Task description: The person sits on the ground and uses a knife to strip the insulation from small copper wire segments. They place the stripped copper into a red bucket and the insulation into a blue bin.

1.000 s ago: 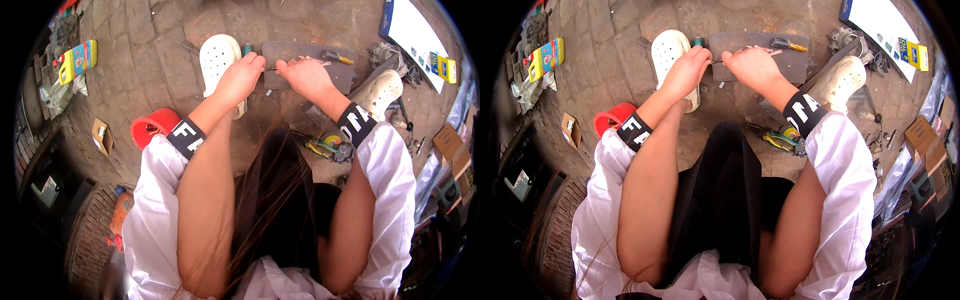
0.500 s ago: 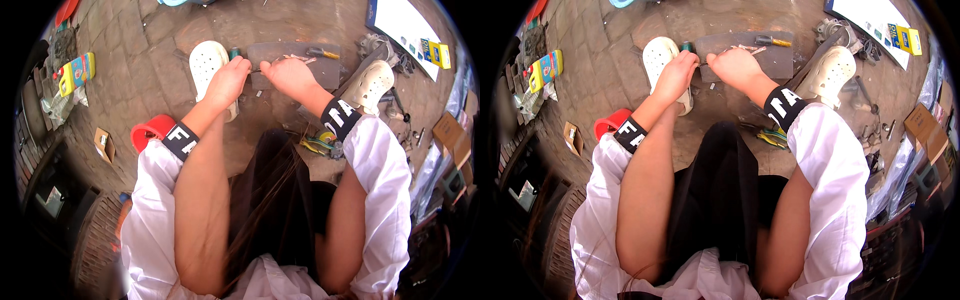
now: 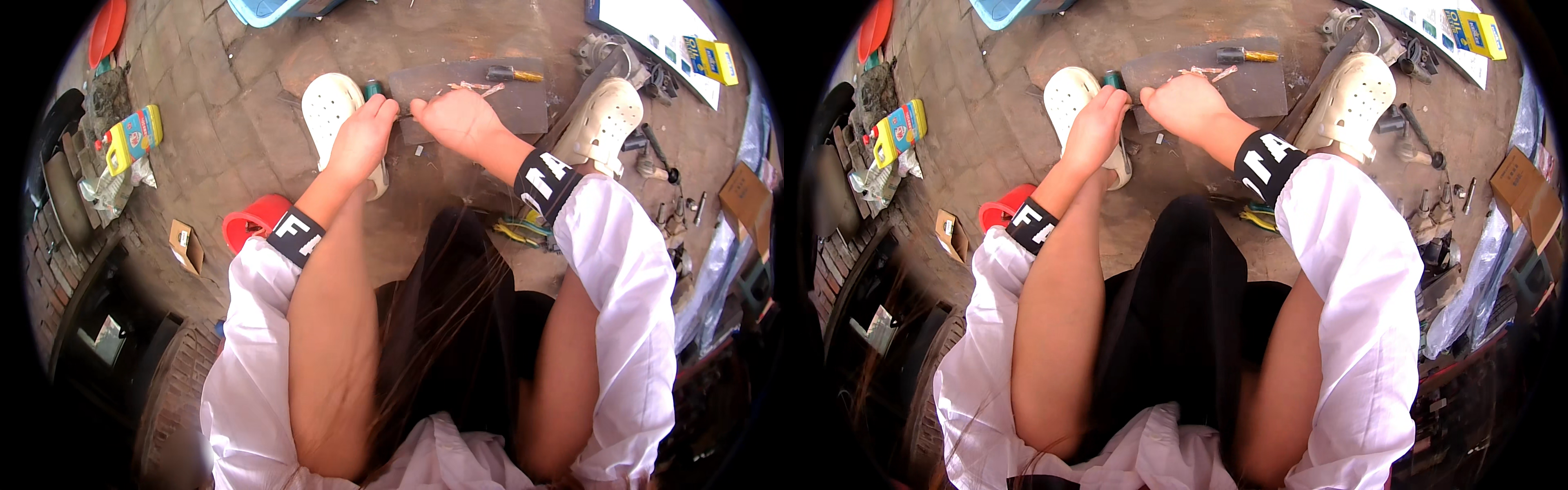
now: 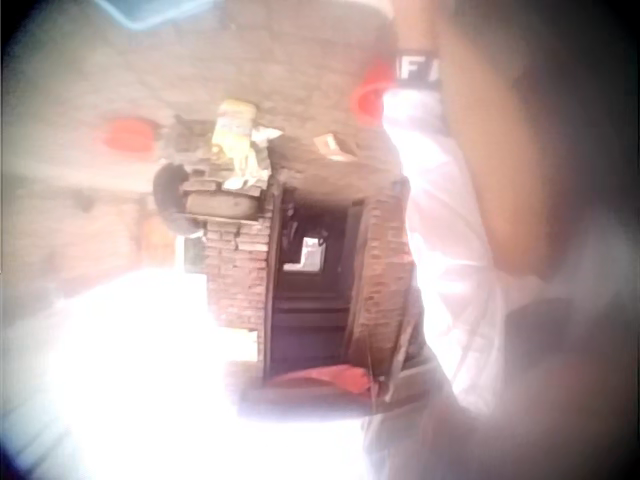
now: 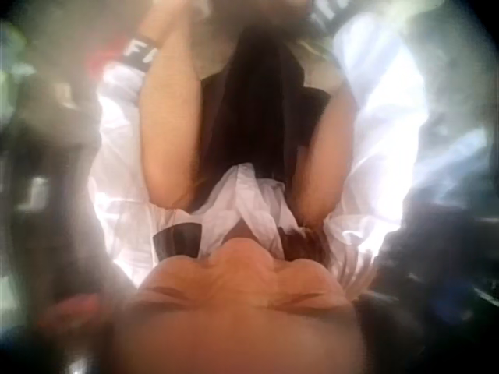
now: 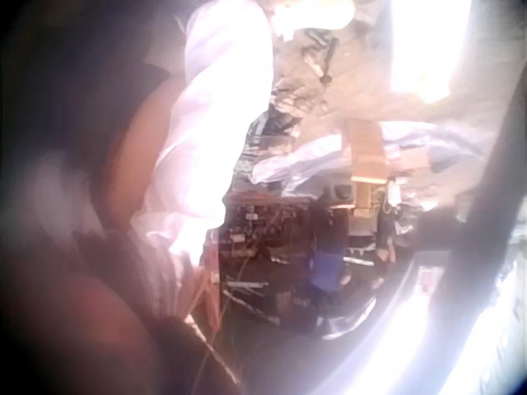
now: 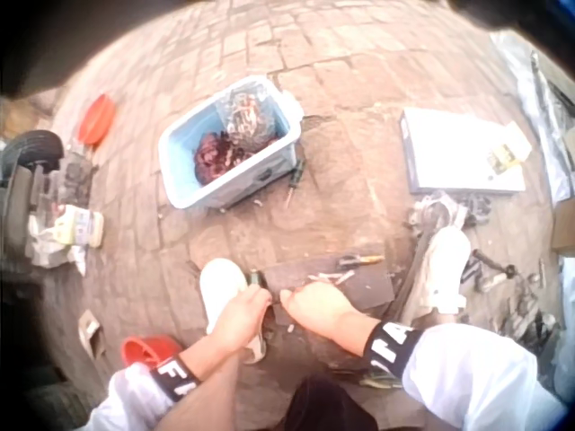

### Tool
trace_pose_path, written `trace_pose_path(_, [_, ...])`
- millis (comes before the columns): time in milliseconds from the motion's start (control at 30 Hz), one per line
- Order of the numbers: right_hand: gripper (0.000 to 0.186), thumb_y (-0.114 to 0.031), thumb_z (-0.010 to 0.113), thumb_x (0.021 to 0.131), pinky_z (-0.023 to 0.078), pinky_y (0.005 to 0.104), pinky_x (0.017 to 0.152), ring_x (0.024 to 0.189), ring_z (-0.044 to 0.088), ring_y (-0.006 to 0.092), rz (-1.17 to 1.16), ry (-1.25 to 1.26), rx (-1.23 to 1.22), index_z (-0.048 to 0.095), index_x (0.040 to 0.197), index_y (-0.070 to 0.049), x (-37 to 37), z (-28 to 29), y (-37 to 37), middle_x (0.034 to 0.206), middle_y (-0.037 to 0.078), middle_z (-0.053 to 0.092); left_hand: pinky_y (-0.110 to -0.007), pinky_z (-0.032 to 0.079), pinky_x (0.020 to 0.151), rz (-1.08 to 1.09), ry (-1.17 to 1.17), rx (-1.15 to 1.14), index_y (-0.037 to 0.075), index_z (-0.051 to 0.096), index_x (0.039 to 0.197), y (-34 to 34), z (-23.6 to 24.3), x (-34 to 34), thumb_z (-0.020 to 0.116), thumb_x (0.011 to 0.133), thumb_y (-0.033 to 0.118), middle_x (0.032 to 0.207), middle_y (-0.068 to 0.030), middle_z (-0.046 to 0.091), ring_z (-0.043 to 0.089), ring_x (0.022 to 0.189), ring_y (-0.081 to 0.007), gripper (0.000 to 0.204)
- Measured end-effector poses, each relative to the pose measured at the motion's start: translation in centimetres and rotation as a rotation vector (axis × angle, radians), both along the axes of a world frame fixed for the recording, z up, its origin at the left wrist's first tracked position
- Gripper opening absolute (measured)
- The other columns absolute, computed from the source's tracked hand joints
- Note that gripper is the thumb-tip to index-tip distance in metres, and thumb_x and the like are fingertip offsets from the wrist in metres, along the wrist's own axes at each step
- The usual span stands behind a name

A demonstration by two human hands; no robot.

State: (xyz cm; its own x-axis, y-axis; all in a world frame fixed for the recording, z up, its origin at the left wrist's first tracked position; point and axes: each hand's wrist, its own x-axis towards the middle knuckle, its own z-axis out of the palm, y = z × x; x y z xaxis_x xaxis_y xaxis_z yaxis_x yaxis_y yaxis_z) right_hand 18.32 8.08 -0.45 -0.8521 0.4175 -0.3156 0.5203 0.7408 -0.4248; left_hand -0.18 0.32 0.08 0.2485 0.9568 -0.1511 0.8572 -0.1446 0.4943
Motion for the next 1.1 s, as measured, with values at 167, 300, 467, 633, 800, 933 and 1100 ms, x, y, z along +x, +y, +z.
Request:
trace_pose_path(167, [0.012, -0.01, 0.058, 0.083, 0.055, 0.0375, 0.06, 0.071, 0.07, 0.0285, 0.017, -0.001, 0.056, 0.054, 0.092, -0.004, 1.3, -0.3, -0.4, 0.074, 0.013, 0.068, -0.044, 0.05, 0.066, 0.1, 0.052, -0.009, 0.005, 0.053, 0.095, -0.1, -0.5, -0.8, 0.057, 0.083, 0.002, 0.087, -0.015, 0.051, 0.058, 0.081, -0.0363, 0.013])
trace_pose_path(300, [0.012, -0.015, 0.058, 0.086, 0.054, 0.0354, 0.055, 0.067, 0.068, 0.0261, -0.003, 0.099, 0.114, 0.051, 0.092, -0.007, 3.0, -0.8, -0.9, 0.075, 0.01, 0.064, -0.043, 0.05, 0.068, 0.096, -0.067, -0.03, 0.004, 0.055, 0.095, -0.7, -0.1, -0.8, 0.059, 0.086, 0.005, 0.088, -0.0146, 0.055, 0.059, 0.081, -0.0363, 0.009])
trace_pose_path(467, [0.015, -0.023, 0.059, 0.09, 0.053, 0.0363, 0.062, 0.078, 0.064, 0.024, -0.132, 0.224, 0.123, 0.054, 0.094, -0.009, 3.0, 1.6, 0.5, 0.084, 0.006, 0.061, -0.036, 0.051, 0.068, 0.246, -0.158, -0.062, 0.002, 0.059, 0.096, -0.4, 1.0, -1.0, 0.06, 0.089, 0.004, 0.086, -0.0125, 0.062, 0.062, 0.075, -0.0295, 0.008])
trace_pose_path(633, [0.014, -0.016, 0.063, 0.089, 0.05, 0.0391, 0.075, 0.088, 0.059, 0.0266, -0.335, 0.326, 0.162, 0.061, 0.102, -0.01, 4.2, 4.9, 3.8, 0.09, 0.007, 0.058, -0.029, 0.05, 0.06, 0.508, -0.538, -0.408, 0.0, 0.058, 0.094, 0.0, 2.1, 0.2, 0.058, 0.09, -0.002, 0.083, -0.0076, 0.064, 0.06, 0.065, -0.0145, 0.005])
trace_pose_path(800, [0.019, -0.012, 0.059, 0.092, 0.048, 0.0407, 0.077, 0.09, 0.058, 0.0332, -0.701, 0.3, 0.222, 0.063, 0.109, -0.006, 10.3, 4.6, 6.8, 0.092, 0.013, 0.059, -0.023, 0.048, 0.057, 0.426, -0.611, -0.503, 0.001, 0.059, 0.093, 0.7, 0.7, 1.4, 0.062, 0.089, 0.0, 0.078, -0.0031, 0.064, 0.059, 0.062, -0.0074, 0.006])
trace_pose_path(933, [0.02, -0.011, 0.057, 0.092, 0.047, 0.0419, 0.081, 0.093, 0.058, 0.0343, -0.81, 0.204, 0.298, 0.062, 0.111, -0.005, 14.0, 1.0, 7.7, 0.096, 0.015, 0.06, -0.025, 0.047, 0.056, 0.299, -0.475, -0.367, 0.001, 0.062, 0.089, 0.5, 0.0, 1.6, 0.067, 0.086, 0.004, 0.076, -0.0039, 0.062, 0.06, 0.06, -0.0093, 0.007])
trace_pose_path(1100, [0.028, -0.007, 0.058, 0.09, 0.045, 0.0424, 0.089, 0.101, 0.056, 0.0341, -0.698, 0.312, 0.395, 0.059, 0.117, -0.004, 12.9, 1.5, 9.4, 0.103, 0.014, 0.06, -0.031, 0.049, 0.056, 0.154, -0.341, -0.051, 0.002, 0.067, 0.086, 1.2, 1.8, 2.3, 0.07, 0.084, 0.015, 0.075, -0.0081, 0.063, 0.062, 0.059, -0.0213, 0.013])
